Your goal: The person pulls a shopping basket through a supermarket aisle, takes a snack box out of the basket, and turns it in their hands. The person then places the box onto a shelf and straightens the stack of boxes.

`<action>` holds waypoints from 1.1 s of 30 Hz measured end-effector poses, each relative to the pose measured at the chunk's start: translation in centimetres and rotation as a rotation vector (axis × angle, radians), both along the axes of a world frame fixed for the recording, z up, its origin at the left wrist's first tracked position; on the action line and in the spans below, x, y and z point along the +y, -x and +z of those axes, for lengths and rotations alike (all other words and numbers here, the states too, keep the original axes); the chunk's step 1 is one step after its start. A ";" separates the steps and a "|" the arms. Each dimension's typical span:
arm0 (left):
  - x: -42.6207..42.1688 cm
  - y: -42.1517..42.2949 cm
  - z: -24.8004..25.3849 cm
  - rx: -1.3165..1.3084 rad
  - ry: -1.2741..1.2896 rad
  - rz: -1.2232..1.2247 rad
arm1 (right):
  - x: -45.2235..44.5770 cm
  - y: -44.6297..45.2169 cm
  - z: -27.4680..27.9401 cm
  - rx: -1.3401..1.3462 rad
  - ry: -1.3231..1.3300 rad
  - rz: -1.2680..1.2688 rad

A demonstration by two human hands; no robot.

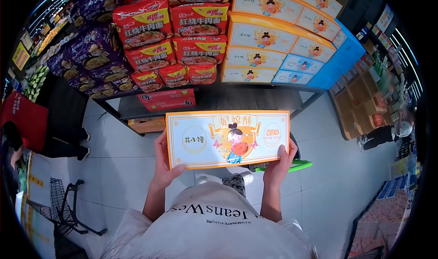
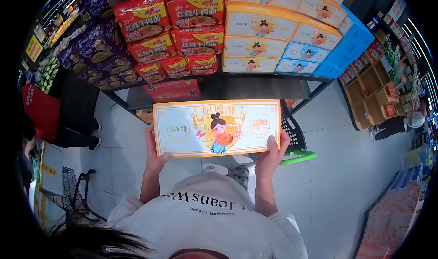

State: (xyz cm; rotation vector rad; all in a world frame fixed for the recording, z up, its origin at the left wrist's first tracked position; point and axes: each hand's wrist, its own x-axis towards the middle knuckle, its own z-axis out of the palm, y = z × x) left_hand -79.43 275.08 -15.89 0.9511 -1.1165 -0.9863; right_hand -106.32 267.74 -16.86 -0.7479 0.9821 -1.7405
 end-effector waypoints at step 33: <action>4.5 -5.9 -3.0 -0.030 0.071 0.051 | 3.7 -4.1 -1.6 0.196 0.055 0.157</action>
